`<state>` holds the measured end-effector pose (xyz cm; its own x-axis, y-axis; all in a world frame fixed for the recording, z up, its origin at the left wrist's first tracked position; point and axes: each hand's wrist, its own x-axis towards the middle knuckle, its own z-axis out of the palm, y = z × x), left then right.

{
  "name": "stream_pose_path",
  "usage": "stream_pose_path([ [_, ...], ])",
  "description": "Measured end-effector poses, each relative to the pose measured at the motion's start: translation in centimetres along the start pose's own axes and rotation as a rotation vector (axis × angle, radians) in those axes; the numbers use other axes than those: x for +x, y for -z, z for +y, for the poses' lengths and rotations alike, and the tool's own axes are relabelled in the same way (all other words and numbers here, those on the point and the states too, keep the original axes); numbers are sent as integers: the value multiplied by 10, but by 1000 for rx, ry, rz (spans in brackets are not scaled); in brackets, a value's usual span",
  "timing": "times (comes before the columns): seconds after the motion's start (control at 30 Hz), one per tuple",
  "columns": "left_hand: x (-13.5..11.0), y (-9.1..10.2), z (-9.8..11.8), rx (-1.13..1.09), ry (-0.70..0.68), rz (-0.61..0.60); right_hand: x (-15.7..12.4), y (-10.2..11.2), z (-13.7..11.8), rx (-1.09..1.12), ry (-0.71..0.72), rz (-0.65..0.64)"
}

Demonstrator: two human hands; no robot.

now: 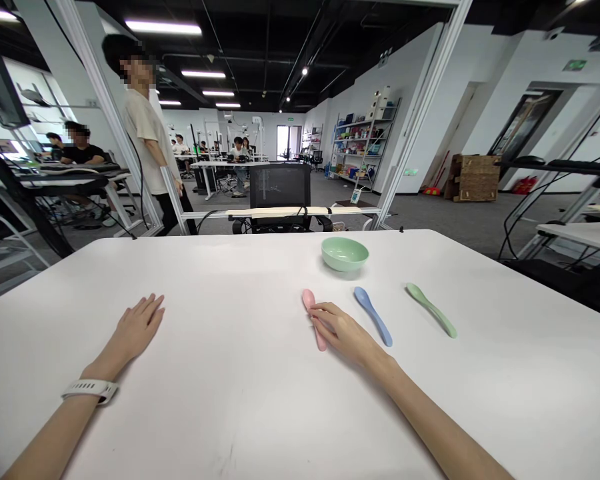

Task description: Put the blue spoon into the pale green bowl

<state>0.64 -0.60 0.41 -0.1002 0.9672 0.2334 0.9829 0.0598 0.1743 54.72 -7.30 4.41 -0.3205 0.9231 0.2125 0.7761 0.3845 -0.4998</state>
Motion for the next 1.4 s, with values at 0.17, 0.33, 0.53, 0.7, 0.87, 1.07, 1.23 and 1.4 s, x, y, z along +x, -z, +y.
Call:
stream_pose_path([
  [0.17,0,2,0,-9,-2,-22,0,5,-4,-16,-16,-19],
  [0.33,0,1,0,-11,-4,-3,-1,8,-9,-15,-38,-34],
  [0.53,0,2,2,4,15,-13,0,8,-9,-11,-25,-35],
  [0.7,0,4,2,-6,2,-18,0,8,-8,4,-29,-39],
  [0.87,0,2,2,-11,5,-6,0,7,-7,0,-10,-20],
  [1.07,0,1,1,-7,-2,10,0,6,-6,-14,-17,-17],
  [1.23,0,1,1,-8,2,6,0,8,-8,-19,-13,-27],
  [1.4,-1,2,3,-9,7,2,0,10,-11,-13,-15,-32],
])
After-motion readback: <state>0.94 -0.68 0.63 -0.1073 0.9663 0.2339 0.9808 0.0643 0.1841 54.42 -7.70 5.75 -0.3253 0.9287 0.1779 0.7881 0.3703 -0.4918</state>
